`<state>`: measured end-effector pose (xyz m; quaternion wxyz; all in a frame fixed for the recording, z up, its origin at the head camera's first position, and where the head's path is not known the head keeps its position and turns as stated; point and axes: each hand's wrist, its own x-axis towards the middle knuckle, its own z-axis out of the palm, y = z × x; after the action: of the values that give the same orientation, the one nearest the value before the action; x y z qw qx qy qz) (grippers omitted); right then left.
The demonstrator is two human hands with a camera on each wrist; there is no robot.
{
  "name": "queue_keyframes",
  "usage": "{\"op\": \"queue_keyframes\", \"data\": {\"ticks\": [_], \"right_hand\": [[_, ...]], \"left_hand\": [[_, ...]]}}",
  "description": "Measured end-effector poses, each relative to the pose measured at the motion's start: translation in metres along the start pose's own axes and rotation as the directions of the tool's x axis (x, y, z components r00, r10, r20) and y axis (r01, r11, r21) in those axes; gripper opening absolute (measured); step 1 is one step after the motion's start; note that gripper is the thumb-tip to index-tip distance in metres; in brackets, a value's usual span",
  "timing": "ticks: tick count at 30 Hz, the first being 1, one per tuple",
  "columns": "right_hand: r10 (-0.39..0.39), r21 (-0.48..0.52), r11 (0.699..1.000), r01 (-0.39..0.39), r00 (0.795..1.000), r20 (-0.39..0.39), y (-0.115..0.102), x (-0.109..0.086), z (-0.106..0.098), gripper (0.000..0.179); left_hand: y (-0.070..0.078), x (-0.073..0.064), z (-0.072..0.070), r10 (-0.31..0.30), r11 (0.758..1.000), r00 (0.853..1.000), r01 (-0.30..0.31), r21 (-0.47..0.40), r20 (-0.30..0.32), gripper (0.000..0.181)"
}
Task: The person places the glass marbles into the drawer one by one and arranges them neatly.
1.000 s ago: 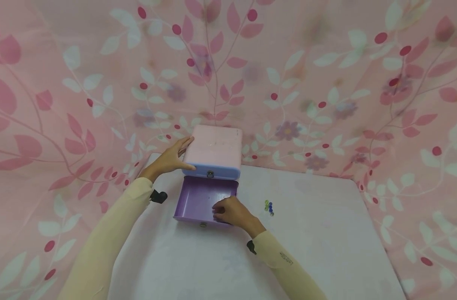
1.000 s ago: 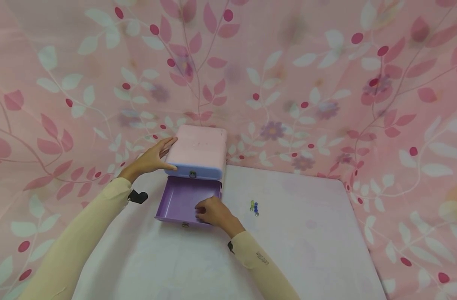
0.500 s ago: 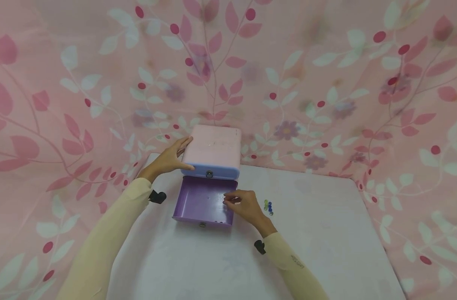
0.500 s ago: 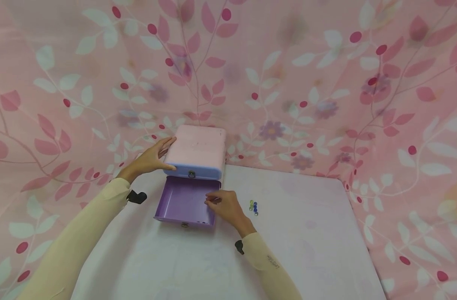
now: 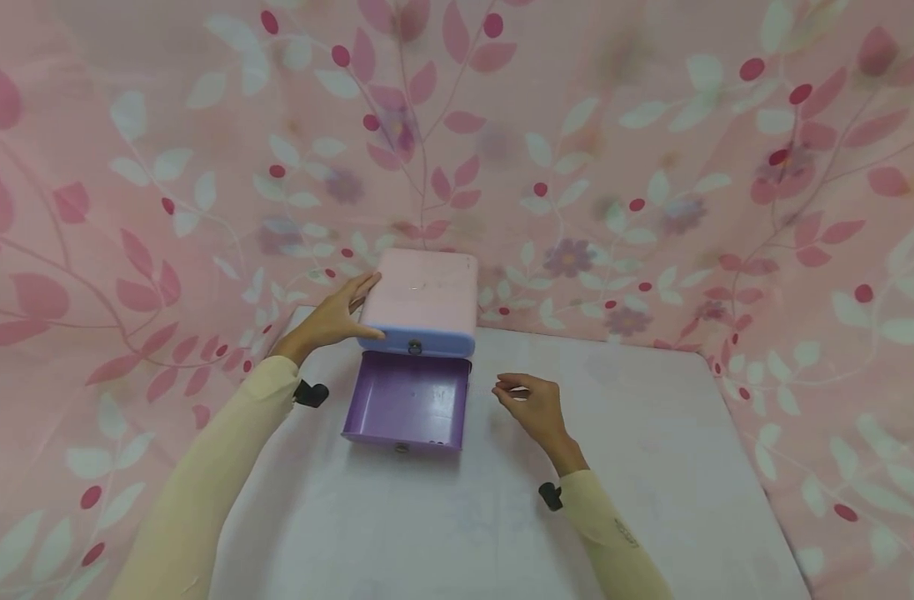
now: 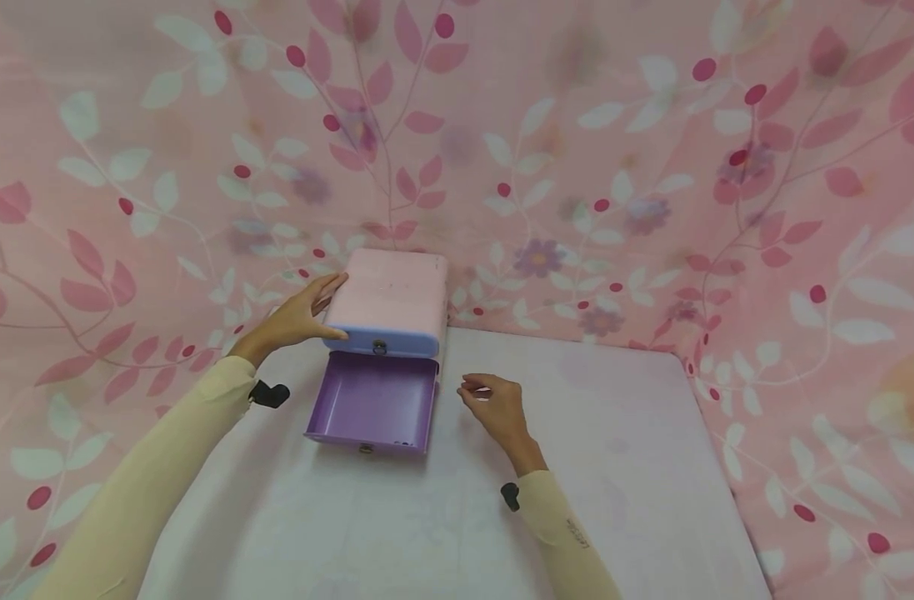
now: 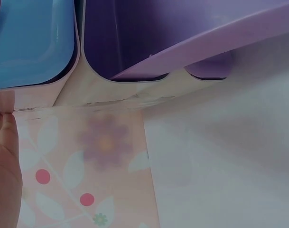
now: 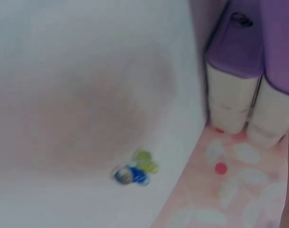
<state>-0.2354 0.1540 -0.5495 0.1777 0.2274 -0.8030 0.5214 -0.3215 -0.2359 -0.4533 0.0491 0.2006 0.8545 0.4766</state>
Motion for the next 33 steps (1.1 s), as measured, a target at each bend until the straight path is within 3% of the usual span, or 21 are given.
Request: {"op": "queue_keyframes", "data": {"ticks": [9, 16, 21, 27, 29, 33], "right_hand": [[0.092, -0.16, 0.982, -0.097, 0.995, -0.037, 0.031, -0.021, -0.03, 0.019], [0.211, -0.229, 0.949, -0.218, 0.976, -0.055, 0.049, -0.039, -0.044, 0.018], [0.271, -0.266, 0.924, -0.275, 0.961, -0.055, 0.056, -0.047, -0.048, 0.021], [0.374, -0.303, 0.88, -0.367, 0.927, -0.036, 0.065, -0.054, -0.048, 0.02], [0.385, -0.307, 0.875, -0.375, 0.923, -0.031, 0.067, -0.055, -0.048, 0.02], [0.396, -0.311, 0.868, -0.387, 0.917, -0.035, 0.068, -0.056, -0.044, 0.02]], "left_hand": [[-0.001, 0.002, 0.001, 0.022, 1.0, 1.0, -0.022, -0.019, -0.003, 0.12], [-0.003, 0.003, 0.002, 0.029, 0.999, 1.0, -0.029, -0.028, -0.01, 0.121], [-0.003, 0.003, 0.001, 0.02, 1.0, 1.0, -0.021, -0.022, -0.012, 0.123], [-0.002, 0.002, 0.002, 0.024, 0.999, 1.0, -0.024, -0.029, -0.003, 0.123], [0.005, 0.0, 0.002, 0.025, 0.999, 1.0, -0.025, -0.03, 0.009, 0.121], [0.005, -0.001, 0.001, 0.022, 0.999, 1.0, -0.022, -0.035, 0.011, 0.121]]}}
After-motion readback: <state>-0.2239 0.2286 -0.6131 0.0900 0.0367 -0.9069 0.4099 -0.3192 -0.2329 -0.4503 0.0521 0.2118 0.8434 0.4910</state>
